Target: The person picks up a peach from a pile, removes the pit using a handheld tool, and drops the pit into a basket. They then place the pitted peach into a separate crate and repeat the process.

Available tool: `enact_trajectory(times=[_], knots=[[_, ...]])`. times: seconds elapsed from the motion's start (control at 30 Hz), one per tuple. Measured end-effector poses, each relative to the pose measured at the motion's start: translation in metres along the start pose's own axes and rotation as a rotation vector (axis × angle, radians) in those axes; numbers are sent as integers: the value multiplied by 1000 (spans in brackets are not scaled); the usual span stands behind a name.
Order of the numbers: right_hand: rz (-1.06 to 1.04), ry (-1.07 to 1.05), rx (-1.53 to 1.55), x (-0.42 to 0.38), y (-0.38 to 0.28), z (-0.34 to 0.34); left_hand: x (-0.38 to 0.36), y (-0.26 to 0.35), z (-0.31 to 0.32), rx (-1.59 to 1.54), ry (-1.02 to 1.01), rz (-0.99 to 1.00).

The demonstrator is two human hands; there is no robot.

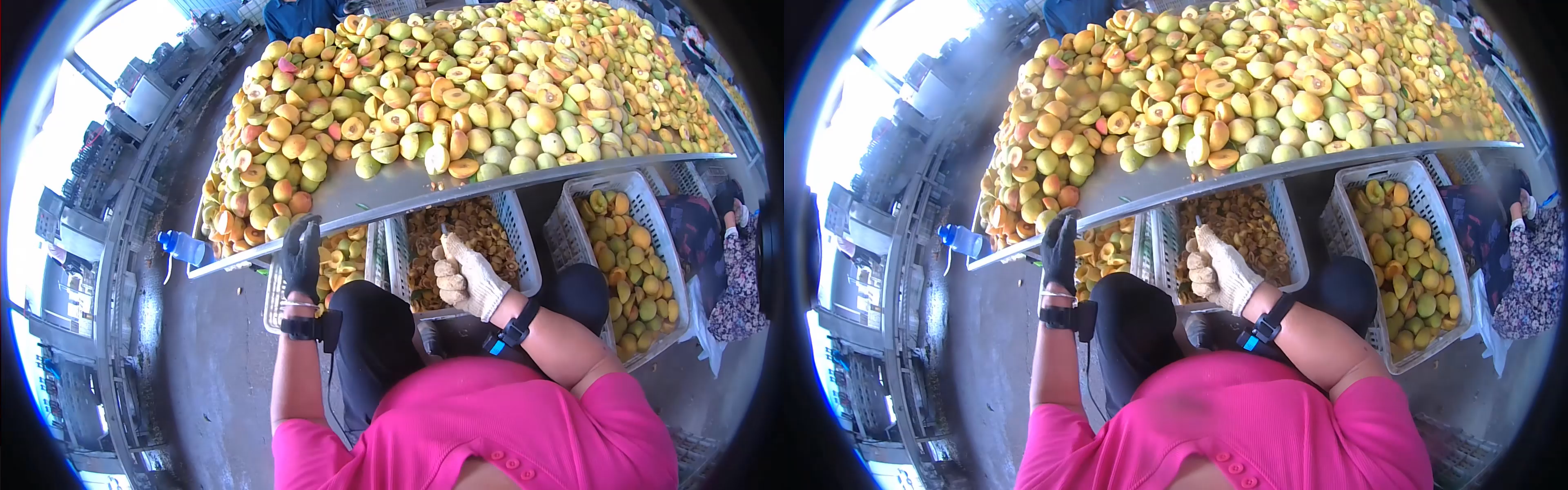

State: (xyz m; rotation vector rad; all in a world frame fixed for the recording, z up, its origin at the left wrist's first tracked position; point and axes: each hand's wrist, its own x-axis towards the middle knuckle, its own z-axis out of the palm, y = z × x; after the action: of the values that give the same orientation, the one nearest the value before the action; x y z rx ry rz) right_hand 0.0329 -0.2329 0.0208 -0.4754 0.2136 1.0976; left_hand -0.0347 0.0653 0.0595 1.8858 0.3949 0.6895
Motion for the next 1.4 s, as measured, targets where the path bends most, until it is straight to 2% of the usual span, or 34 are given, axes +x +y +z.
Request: enact_trajectory(times=[0.1, 0.3, 0.37, 0.47, 0.57, 0.67, 0.8, 0.97, 1.03, 1.07, 1.1, 1.17, 1.2, 1.27, 1.3, 1.37, 1.4], knots=[[23, 7, -57, 5, -1, 11, 37, 2, 10, 375, -81, 98], [75, -27, -129, 13, -3, 25, 119, -10, 90, 601, -287, 106], [71, -44, -132, 12, -7, 28, 134, -15, 111, 787, -310, 149], [55, -69, -148, 8, -12, 29, 143, -25, 126, 803, -309, 75], [26, -53, -212, 4, -15, 33, 139, -23, 122, 846, -368, 136], [-6, -30, -282, 1, -17, 37, 123, -10, 116, 784, -428, 90], [-131, -89, -430, 3, -17, 33, 96, -9, 104, -179, -411, -235], [-269, -12, -704, 2, -18, 36, 44, 21, 101, -657, -434, -127], [-297, 7, -778, 2, -18, 35, 22, 42, 103, -1003, -453, -345], [-281, 23, -864, -2, -22, 36, 14, 35, 110, -831, -441, -210], [-415, 38, -962, 3, -21, 31, 6, 29, 116, -656, -410, -84], [-688, 65, -1158, 19, -17, 17, -6, 25, 123, -669, -342, -103], [-690, 59, -1198, 21, -18, 13, -11, 27, 125, -666, -307, -115], [-1133, -28, -1572, 26, -21, 3, -22, 24, 131, -582, -228, -87], [-1361, -79, -1748, 28, -21, -2, -24, 20, 132, -706, -248, -152], [-1370, -64, -1799, 26, -21, -5, -28, 13, 133, -953, -266, -293], [-1374, -54, -1823, 23, -21, -4, -27, 7, 134, -972, -286, -338]])
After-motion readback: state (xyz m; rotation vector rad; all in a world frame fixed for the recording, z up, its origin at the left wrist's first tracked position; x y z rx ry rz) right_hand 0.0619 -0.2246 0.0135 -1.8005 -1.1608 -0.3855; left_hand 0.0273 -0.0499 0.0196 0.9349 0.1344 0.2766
